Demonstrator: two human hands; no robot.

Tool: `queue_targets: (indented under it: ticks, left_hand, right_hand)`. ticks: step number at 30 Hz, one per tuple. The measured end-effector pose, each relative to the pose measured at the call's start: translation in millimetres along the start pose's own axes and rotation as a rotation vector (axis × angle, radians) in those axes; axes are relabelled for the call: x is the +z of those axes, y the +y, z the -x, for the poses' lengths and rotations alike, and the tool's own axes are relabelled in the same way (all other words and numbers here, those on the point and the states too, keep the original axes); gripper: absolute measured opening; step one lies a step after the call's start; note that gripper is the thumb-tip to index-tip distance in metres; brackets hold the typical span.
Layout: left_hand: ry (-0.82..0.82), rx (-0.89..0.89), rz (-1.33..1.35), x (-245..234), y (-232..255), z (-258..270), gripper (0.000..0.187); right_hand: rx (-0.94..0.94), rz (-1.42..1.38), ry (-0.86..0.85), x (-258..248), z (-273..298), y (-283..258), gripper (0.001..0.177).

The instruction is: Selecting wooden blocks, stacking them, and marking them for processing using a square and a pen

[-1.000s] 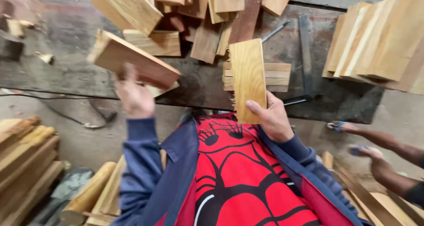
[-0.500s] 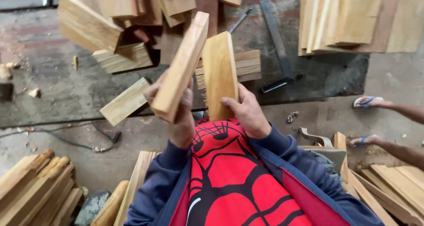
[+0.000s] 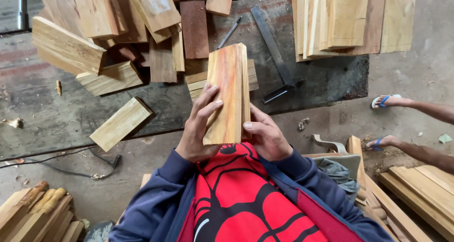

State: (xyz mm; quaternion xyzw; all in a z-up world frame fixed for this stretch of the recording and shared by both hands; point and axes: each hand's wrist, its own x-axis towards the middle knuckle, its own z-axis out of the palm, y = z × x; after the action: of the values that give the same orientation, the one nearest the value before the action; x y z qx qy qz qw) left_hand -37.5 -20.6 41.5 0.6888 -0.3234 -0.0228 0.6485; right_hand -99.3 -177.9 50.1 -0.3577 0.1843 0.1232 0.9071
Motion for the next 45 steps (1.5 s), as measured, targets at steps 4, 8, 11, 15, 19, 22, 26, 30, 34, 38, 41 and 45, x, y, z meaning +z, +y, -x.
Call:
queue_targets:
  ticks: [4, 8, 11, 15, 19, 22, 26, 30, 34, 38, 41, 45]
  left_hand:
    - [-0.066, 0.029, 0.001, 0, 0, -7, 0.093]
    - [-0.124, -0.075, 0.106, 12, -4, 4, 0.113]
    - [0.080, -0.244, 0.446, 29, 2, 0, 0.074]
    - [0.321, -0.716, 0.592, 26, -19, 18, 0.045]
    - [0.335, -0.850, 1.052, 27, -11, 8, 0.050]
    - [0.332, -0.895, 1.193, 32, -15, 13, 0.053]
    - [0.417, -0.817, 1.136, 46, -24, 16, 0.063]
    - [0.362, -0.793, 1.053, 51, -17, 12, 0.073]
    - [0.328, -0.736, 0.997, 70, -8, 2, 0.070]
    - [-0.024, -0.644, 0.742, 64, 20, -28, 0.074]
    - [-0.037, -0.634, 0.333, 46, 2, -40, 0.063]
    - [0.086, -0.420, -0.183, 8, -21, -68, 0.077]
  right_hand:
    - [-0.002, -0.024, -0.028, -8, -6, 3, 0.068]
    - [-0.133, 0.177, -0.120, -4, -6, -7, 0.076]
    - [-0.183, 0.420, -0.111, 8, -4, -11, 0.079]
    - [-0.261, 0.783, 0.006, 5, 0, -12, 0.083]
    - [-0.414, 0.906, 0.115, 2, -3, -4, 0.103]
    - [-0.451, 0.919, 0.261, 1, -2, -3, 0.117]
    - [-0.310, 0.906, 0.309, -10, 0, 1, 0.112]
    - [-0.195, 0.867, 0.211, -14, -1, -15, 0.110]
    - [-0.046, 0.681, 0.115, -18, -6, -13, 0.111]
    - [-0.072, 0.167, 0.123, -42, -12, -8, 0.085]
    - [0.078, -0.188, 0.004, -88, -13, -23, 0.058]
    - [0.239, -0.309, -0.265, -114, -14, -50, 0.059]
